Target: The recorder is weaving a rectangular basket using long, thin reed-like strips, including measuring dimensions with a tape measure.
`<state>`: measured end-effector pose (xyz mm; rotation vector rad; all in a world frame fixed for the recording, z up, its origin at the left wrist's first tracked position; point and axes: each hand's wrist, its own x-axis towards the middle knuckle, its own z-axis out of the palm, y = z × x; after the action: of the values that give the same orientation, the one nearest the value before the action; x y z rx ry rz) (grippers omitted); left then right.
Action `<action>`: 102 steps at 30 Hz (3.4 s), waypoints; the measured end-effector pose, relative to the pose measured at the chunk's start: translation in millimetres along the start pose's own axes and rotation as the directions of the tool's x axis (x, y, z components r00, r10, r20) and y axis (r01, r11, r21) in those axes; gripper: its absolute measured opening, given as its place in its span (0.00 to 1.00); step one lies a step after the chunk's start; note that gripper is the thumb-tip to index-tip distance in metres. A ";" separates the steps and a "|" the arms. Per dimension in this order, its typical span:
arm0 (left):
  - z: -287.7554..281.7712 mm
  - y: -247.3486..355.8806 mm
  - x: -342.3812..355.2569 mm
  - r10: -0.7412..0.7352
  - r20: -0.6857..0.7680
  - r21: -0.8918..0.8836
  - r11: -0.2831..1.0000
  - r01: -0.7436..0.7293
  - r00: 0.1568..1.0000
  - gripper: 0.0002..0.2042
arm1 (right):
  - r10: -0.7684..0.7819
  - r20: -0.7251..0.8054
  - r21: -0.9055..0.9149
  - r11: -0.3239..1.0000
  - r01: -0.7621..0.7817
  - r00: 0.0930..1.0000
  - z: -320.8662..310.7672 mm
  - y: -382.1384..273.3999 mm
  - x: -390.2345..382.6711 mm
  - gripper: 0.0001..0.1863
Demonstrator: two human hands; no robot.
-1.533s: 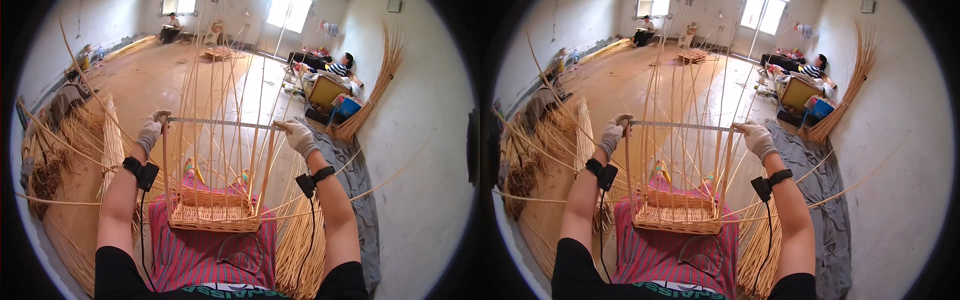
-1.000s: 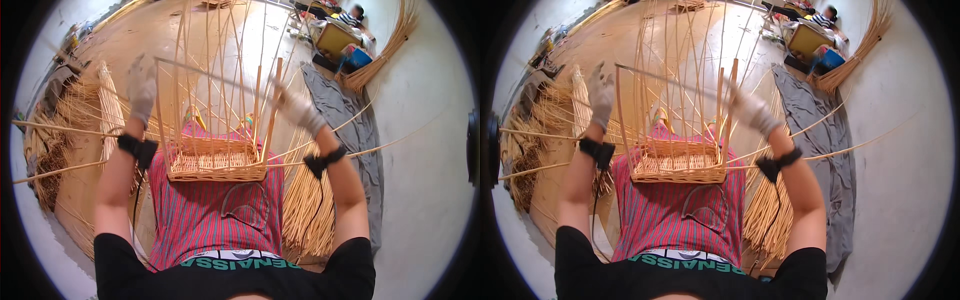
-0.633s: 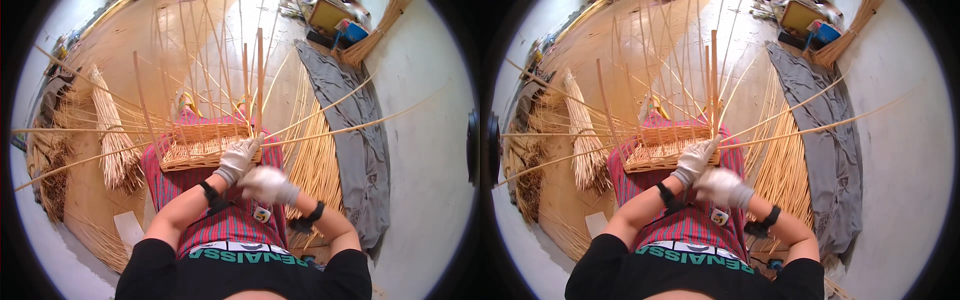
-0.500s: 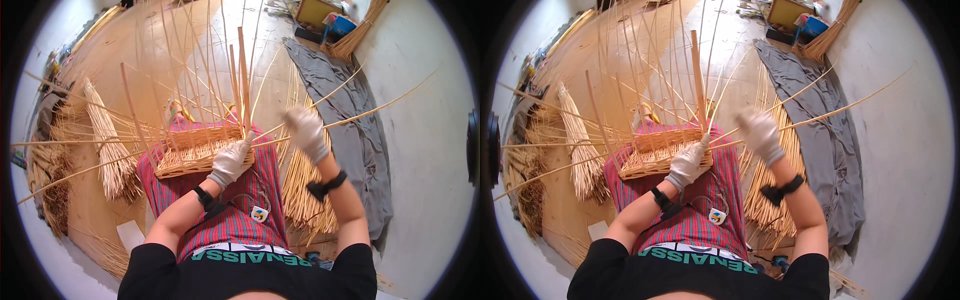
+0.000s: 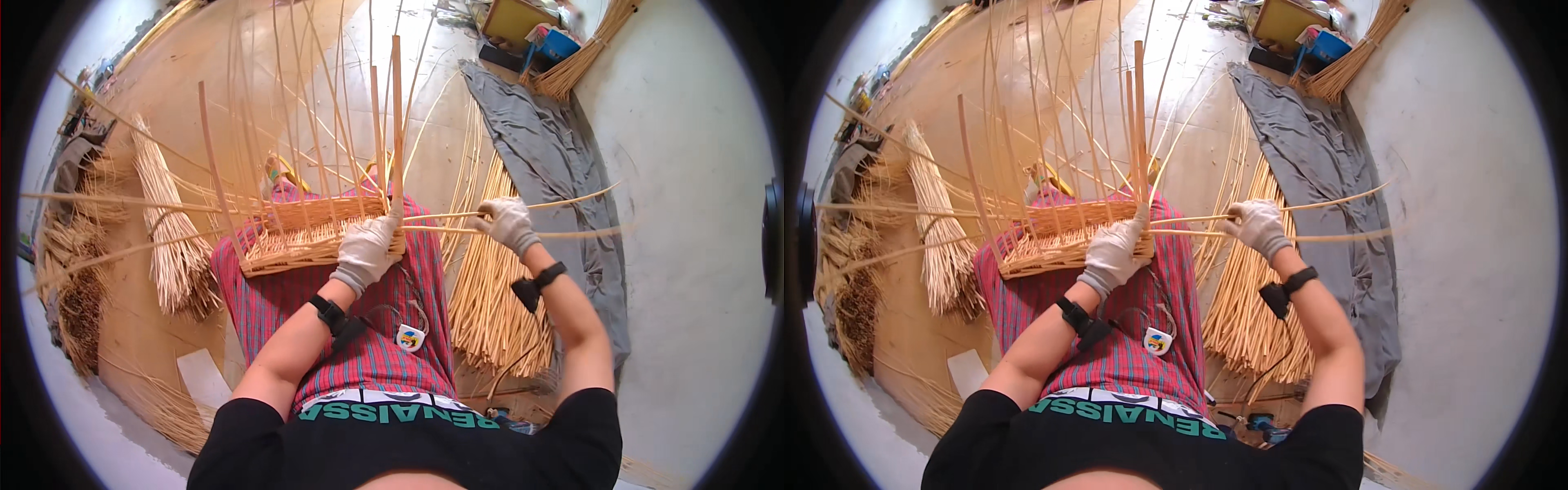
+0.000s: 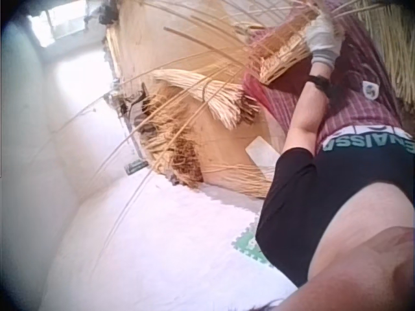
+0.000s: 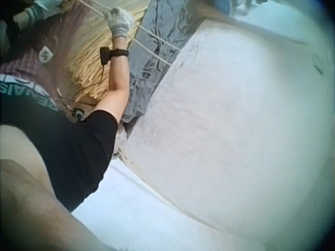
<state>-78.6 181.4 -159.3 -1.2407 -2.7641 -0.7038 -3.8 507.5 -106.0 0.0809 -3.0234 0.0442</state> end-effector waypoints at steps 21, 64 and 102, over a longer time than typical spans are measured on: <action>-17.2 -105.8 -50.3 -0.654 0.149 -0.983 -0.178 0.040 0.742 0.17 | 0.294 0.301 0.548 0.725 -0.417 0.907 31.7 -157.7 70.5 0.39; -23.0 -31.8 -87.9 -0.047 0.804 -0.571 0.222 0.791 0.593 0.14 | 0.709 0.519 0.348 0.335 -0.876 0.477 221.6 -52.9 -133.1 0.21; 2.9 -2.0 -18.0 0.461 0.768 -0.547 0.113 0.829 0.444 0.19 | 0.667 0.671 0.741 -0.582 -0.335 0.324 277.2 -1.2 -150.0 0.22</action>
<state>-67.3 168.9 -166.4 -1.3716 -2.9403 -3.5102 113.0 505.1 -398.7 -1.5118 -1.2788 2.1196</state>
